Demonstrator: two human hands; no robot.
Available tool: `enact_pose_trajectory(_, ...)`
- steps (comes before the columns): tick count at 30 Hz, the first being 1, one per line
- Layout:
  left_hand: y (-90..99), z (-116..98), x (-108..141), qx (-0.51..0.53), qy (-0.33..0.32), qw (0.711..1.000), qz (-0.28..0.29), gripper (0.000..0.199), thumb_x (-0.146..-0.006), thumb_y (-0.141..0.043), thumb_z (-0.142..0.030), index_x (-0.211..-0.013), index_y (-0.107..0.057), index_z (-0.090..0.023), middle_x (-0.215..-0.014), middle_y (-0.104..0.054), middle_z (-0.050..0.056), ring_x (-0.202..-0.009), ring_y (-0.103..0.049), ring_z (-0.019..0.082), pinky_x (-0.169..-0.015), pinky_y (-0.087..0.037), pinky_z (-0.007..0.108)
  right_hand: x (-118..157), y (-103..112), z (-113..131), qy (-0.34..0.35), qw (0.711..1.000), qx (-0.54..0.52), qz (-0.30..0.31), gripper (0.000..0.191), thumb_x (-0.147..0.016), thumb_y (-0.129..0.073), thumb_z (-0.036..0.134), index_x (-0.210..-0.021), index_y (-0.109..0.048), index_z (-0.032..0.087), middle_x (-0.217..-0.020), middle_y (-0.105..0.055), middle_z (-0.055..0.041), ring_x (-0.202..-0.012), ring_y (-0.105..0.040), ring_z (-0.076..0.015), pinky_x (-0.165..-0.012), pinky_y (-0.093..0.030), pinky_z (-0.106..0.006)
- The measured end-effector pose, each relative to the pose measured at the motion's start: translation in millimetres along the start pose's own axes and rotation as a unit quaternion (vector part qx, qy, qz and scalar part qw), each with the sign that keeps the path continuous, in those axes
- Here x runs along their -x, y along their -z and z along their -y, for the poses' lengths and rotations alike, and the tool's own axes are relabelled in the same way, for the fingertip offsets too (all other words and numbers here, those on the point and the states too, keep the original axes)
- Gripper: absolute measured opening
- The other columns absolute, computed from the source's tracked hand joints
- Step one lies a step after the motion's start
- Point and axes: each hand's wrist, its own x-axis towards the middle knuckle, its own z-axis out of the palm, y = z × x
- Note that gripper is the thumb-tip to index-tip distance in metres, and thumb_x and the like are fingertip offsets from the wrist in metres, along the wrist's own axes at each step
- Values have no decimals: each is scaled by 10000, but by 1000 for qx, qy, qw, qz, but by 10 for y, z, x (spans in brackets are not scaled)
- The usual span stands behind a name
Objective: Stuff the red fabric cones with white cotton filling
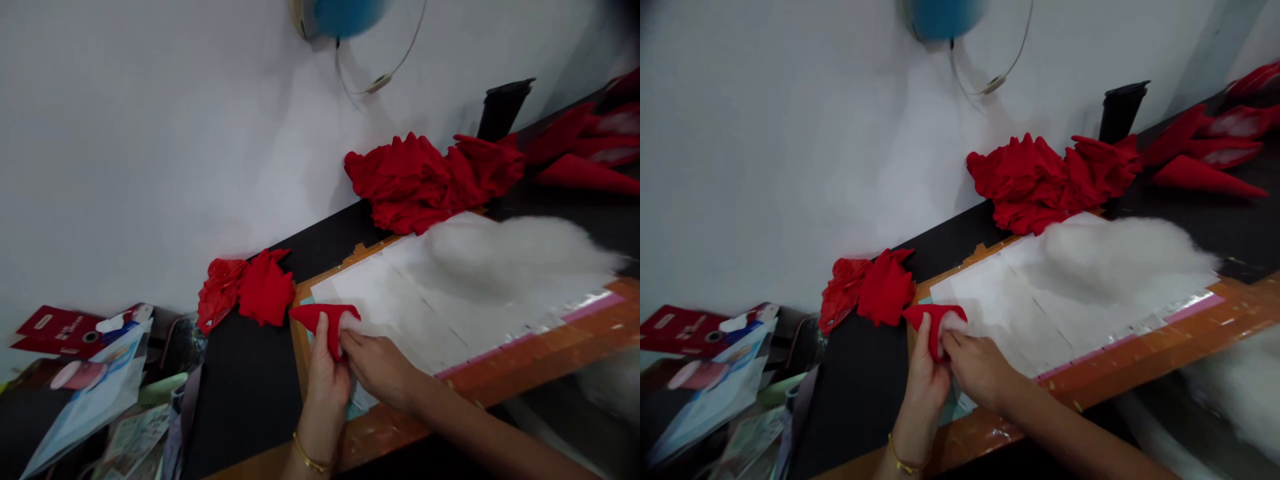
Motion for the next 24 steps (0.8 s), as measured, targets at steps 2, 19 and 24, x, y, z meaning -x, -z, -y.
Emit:
enact_pose_trajectory(2, 34, -16, -25, -15, -12, 1000, -5, 221, -825, -667, -210, -1033, -668, -134, -854, -736, 68, -711, -699, 142, -757, -574, 262, 26, 4, -36, 43, 998, -33, -31, 324, -835, -446, 57, -1104, -608, 133, -1014, -705, -119, -867, -696, -250, -701, -570, -327)
enact_pose_trajectory(19, 22, 146, 21, -53, -51, 996, 52, 328, -733, -768, -309, -1000, -677, -142, -969, -733, 87, -865, -698, 186, -788, -560, 266, -92, -2, -143, -46, 936, -229, -265, 171, -798, -489, 120, -915, -566, 218, -906, -593, -50, -843, -581, -202, -754, -509, -327)
enact_pose_trajectory(24, 116, 158, -84, -120, -147, 977, 95, 506, -611, -847, -243, -1071, -655, -154, -1012, -733, 81, -920, -688, 195, -863, -525, 286, -39, 37, -219, -45, 940, -269, -205, 146, -849, -482, 192, -912, -611, 222, -841, -639, -35, -757, -608, -196, -660, -509, -296)
